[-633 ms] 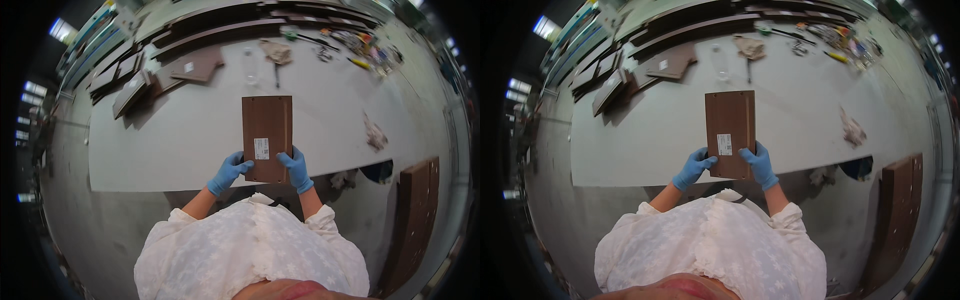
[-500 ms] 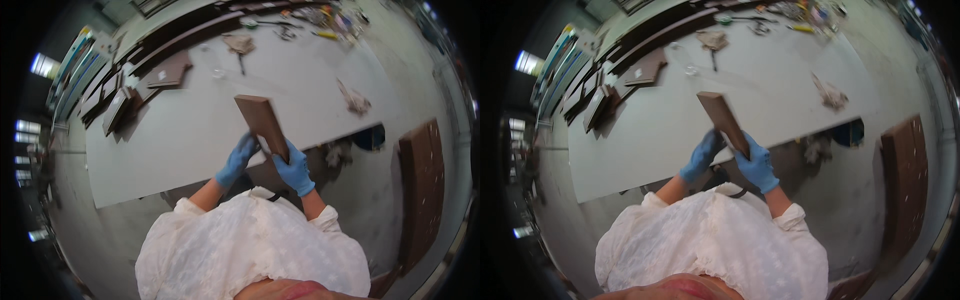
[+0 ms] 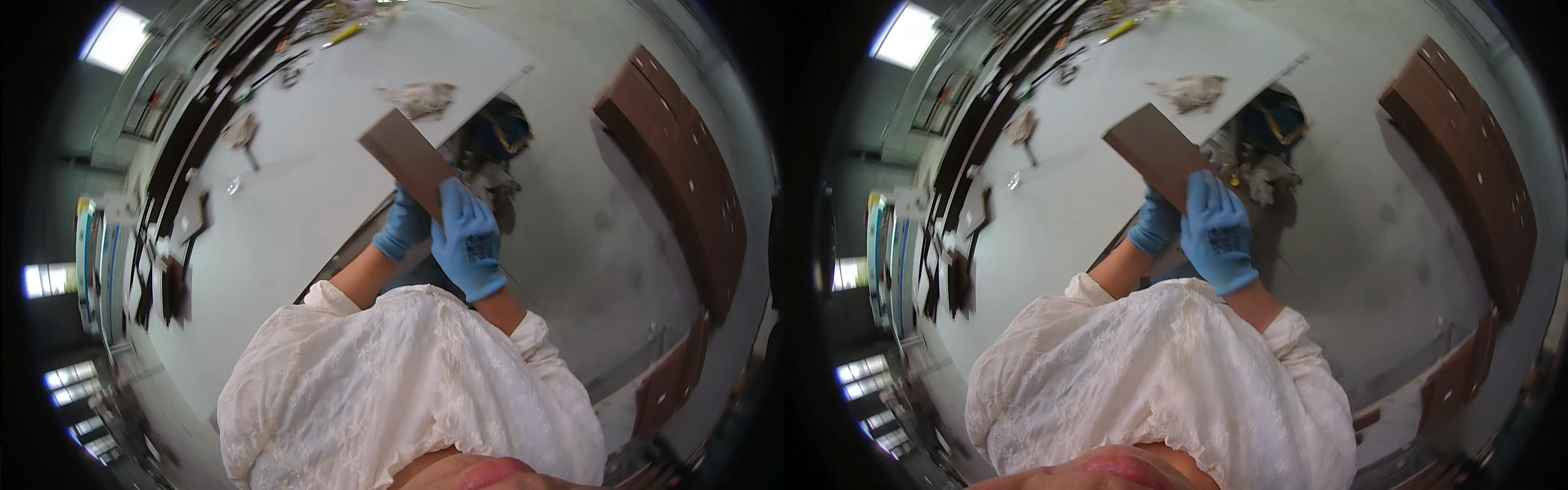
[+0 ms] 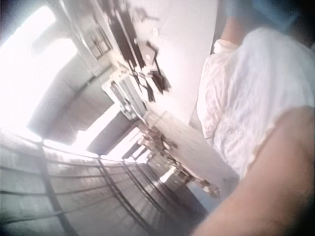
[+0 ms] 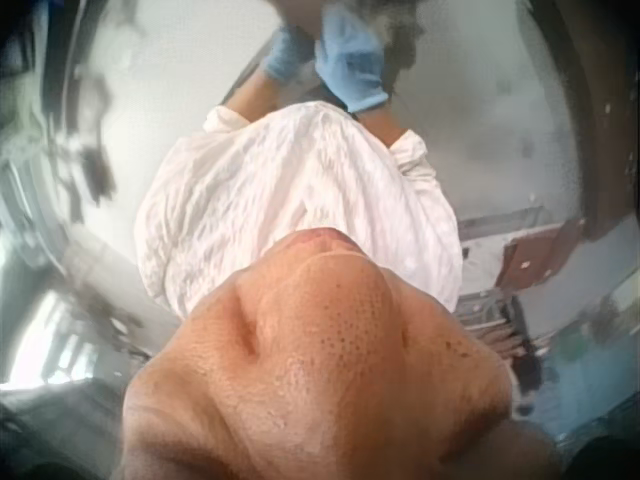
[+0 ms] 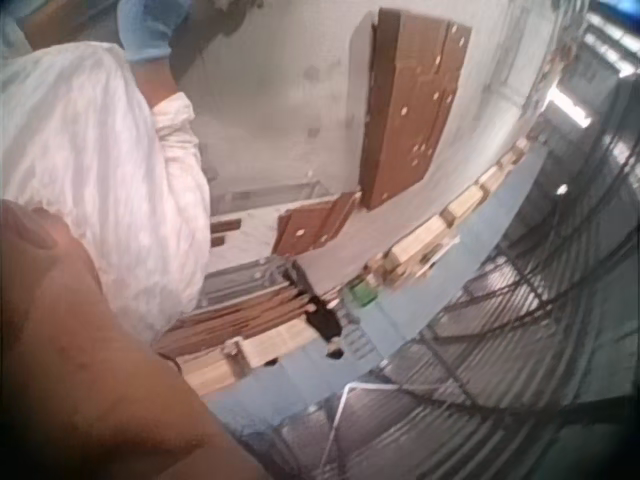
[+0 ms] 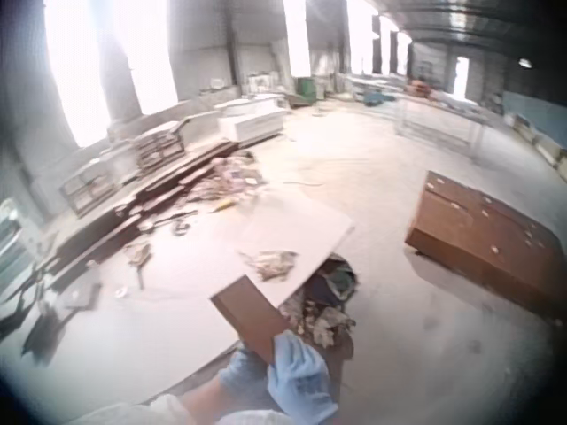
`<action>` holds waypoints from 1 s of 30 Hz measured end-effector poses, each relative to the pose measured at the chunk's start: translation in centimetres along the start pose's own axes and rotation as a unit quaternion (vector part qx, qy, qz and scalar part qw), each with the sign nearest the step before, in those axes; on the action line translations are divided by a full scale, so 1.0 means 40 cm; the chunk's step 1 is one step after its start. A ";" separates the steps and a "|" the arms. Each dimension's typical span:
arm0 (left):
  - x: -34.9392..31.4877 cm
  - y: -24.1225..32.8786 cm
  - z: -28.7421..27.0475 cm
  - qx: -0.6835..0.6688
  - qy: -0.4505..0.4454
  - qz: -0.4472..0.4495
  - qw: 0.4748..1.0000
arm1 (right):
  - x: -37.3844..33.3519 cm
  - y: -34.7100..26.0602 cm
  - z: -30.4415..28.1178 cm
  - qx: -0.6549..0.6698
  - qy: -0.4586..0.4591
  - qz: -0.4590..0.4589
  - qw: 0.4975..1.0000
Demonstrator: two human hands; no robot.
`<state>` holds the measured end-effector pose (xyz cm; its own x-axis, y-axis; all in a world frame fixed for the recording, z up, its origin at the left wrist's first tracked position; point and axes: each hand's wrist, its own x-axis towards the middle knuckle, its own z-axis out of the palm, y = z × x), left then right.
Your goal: The person picks up small brown wooden panels from a table and places them onto a larger flat surface, aligning them in rows. The person repeatedly picks up panels, positions them, and adjusts their placement to form a neat arrangement.
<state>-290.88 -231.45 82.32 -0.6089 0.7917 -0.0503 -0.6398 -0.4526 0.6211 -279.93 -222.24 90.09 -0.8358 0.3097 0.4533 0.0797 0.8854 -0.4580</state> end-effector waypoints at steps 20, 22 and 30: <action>0.850 -0.941 0.694 0.157 -0.193 -0.352 0.902 | -0.283 1.090 -0.745 0.315 0.320 0.457 0.767; 0.890 -1.071 0.804 0.134 -0.195 -0.394 0.888 | -0.354 1.252 -0.856 0.334 0.324 0.468 0.751; 1.094 -1.524 1.169 0.165 -0.225 -0.449 0.849 | -0.559 1.794 -1.212 0.429 0.303 0.474 0.706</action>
